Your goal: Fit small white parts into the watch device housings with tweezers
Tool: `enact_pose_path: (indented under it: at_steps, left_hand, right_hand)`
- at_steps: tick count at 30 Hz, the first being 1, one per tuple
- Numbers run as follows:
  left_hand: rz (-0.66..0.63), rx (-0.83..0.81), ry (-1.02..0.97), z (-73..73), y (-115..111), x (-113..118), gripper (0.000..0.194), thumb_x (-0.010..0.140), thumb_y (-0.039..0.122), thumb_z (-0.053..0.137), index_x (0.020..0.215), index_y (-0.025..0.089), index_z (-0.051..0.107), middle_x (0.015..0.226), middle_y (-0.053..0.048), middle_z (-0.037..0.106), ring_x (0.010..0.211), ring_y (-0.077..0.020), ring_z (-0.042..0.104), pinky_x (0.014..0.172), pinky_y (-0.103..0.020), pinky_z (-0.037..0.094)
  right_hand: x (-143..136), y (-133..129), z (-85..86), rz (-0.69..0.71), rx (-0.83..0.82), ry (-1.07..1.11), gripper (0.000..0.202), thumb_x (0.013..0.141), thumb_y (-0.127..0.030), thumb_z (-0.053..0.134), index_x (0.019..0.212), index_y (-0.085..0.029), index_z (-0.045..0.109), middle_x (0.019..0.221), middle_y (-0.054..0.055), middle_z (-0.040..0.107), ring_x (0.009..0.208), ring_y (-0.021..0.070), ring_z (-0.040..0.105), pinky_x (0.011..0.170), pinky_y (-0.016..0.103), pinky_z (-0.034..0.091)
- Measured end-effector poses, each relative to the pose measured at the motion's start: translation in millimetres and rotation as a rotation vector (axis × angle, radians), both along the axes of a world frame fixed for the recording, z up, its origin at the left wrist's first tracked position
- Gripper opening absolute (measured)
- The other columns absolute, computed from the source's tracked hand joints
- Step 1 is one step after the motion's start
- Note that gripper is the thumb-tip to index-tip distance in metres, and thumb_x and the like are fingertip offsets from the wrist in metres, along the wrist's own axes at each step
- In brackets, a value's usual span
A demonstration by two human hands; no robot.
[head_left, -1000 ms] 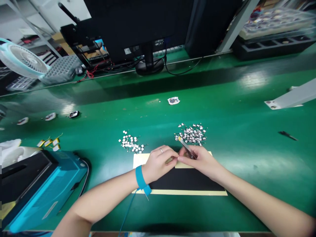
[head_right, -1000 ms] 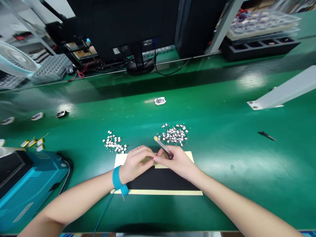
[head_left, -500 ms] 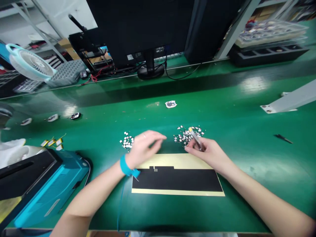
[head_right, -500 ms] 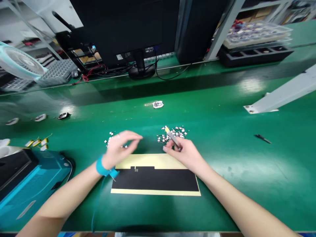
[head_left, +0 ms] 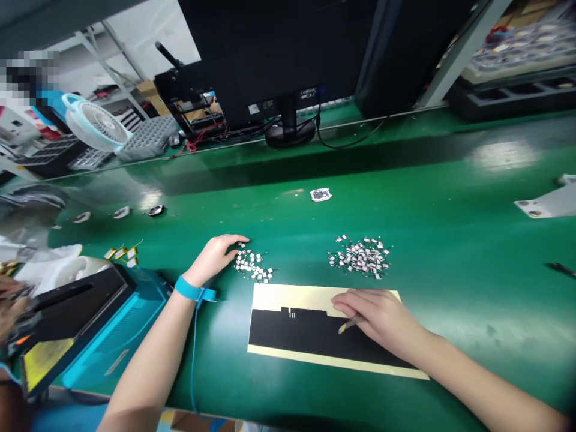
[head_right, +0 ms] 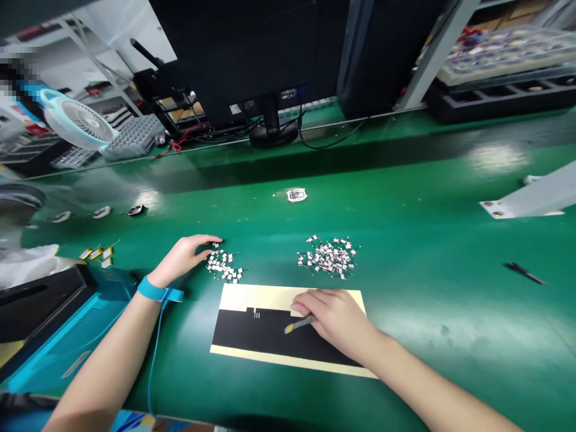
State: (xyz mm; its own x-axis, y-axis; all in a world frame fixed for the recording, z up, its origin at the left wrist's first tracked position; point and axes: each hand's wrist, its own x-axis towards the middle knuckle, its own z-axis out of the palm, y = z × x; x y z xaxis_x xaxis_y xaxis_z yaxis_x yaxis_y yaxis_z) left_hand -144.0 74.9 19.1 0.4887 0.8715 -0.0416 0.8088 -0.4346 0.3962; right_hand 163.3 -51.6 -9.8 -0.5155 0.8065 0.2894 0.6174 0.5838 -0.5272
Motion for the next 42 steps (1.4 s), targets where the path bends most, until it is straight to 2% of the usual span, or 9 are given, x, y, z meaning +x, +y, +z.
enact_pose_path:
  at_steps: [6, 15, 19, 22, 26, 30, 33, 37, 42]
  left_hand:
    - [0.062, 0.014, -0.101, -6.4, 3, -4, 0.021, 0.075, 0.025, 0.049, 0.09, 0.018, 0.062, 0.088, -0.005, 0.068, 0.077, -0.0189, 0.064, 0.074, -0.032, 0.051]
    - [0.253, 0.055, -0.155, -14.1, 7, -12, 0.021, 0.07, 0.025, 0.052, 0.086, 0.015, 0.062, 0.084, -0.006, 0.068, 0.073, -0.0178, 0.064, 0.073, -0.03, 0.051]
    - [0.471, 0.247, -0.174, -3.0, 6, -17, 0.021, 0.07, 0.026, 0.053, 0.085, 0.016, 0.063, 0.083, -0.005, 0.067, 0.077, -0.019, 0.064, 0.077, -0.032, 0.049]
    - [0.547, 0.276, -0.382, 13.1, -1, -9, 0.02, 0.07, 0.029, 0.057, 0.084, 0.015, 0.064, 0.083, -0.005, 0.066, 0.076, -0.0176, 0.063, 0.078, -0.031, 0.049]
    - [0.437, 0.112, -0.731, 19.7, -25, 37, 0.017, 0.068, 0.026, 0.063, 0.08, 0.014, 0.064, 0.082, -0.004, 0.065, 0.077, -0.0152, 0.06, 0.072, -0.026, 0.05]
    - [0.178, -0.183, -0.852, -3.8, -52, 106, 0.011, 0.072, 0.021, 0.061, 0.08, 0.016, 0.066, 0.085, -0.004, 0.062, 0.075, -0.0124, 0.06, 0.067, -0.022, 0.051]
    - [0.032, -0.203, -0.832, -24.9, -60, 143, 0.011, 0.074, 0.016, 0.058, 0.081, 0.017, 0.067, 0.084, -0.004, 0.062, 0.076, -0.0119, 0.059, 0.067, -0.022, 0.05]
    - [-0.014, -0.078, -0.772, -39.7, -56, 153, 0.016, 0.076, 0.012, 0.055, 0.086, 0.018, 0.066, 0.084, -0.004, 0.06, 0.072, -0.011, 0.056, 0.068, -0.024, 0.048]
    - [-0.052, 0.029, -0.75, -40.7, -55, 147, 0.021, 0.077, 0.01, 0.052, 0.093, 0.019, 0.063, 0.085, -0.004, 0.06, 0.076, -0.0111, 0.056, 0.071, -0.023, 0.047]
  right_hand:
    - [-9, -2, -6.7, 0.103, 0.051, -0.067, 0.031, 0.093, -0.021, 0.031, 0.082, -0.014, 0.059, 0.068, 0.004, 0.06, 0.057, 0.0163, 0.056, 0.053, 0.028, 0.041]
    - [-6, -4, -2.9, 0.096, 0.045, -0.142, 0.035, 0.094, -0.022, 0.028, 0.079, -0.015, 0.059, 0.065, 0.003, 0.058, 0.056, 0.0153, 0.055, 0.052, 0.027, 0.037]
    - [-9, -8, -3.2, 0.068, -0.017, -0.189, 0.02, 0.089, -0.021, 0.042, 0.08, -0.016, 0.058, 0.067, 0.003, 0.06, 0.056, 0.017, 0.057, 0.05, 0.027, 0.037]
    - [-11, -10, -2.5, 0.043, -0.058, -0.214, 0.006, 0.081, -0.02, 0.056, 0.085, -0.015, 0.058, 0.071, 0.003, 0.062, 0.058, 0.0186, 0.059, 0.05, 0.027, 0.04]
    - [-13, -10, 0.4, 0.023, -0.114, -0.239, 0.017, 0.076, -0.009, 0.059, 0.092, -0.014, 0.058, 0.076, 0.004, 0.065, 0.065, 0.0191, 0.062, 0.056, 0.026, 0.046]
    - [-16, -10, 0.8, 0.017, -0.159, -0.284, 0.025, 0.073, -0.004, 0.058, 0.095, -0.015, 0.059, 0.081, 0.004, 0.065, 0.07, 0.02, 0.063, 0.062, 0.028, 0.05]
    - [-19, -14, -1.0, 0.0, -0.184, -0.328, 0.025, 0.073, 0.001, 0.053, 0.093, -0.013, 0.059, 0.079, 0.005, 0.064, 0.069, 0.0195, 0.063, 0.064, 0.028, 0.05]
    - [-25, -18, -0.4, -0.025, -0.216, -0.381, 0.031, 0.068, 0.009, 0.048, 0.091, -0.009, 0.06, 0.078, 0.008, 0.062, 0.069, 0.0214, 0.063, 0.062, 0.031, 0.051]
    - [-30, -18, 1.5, -0.065, -0.265, -0.398, 0.025, 0.068, 0.009, 0.051, 0.084, -0.008, 0.061, 0.073, 0.009, 0.063, 0.065, 0.0262, 0.062, 0.056, 0.037, 0.051]
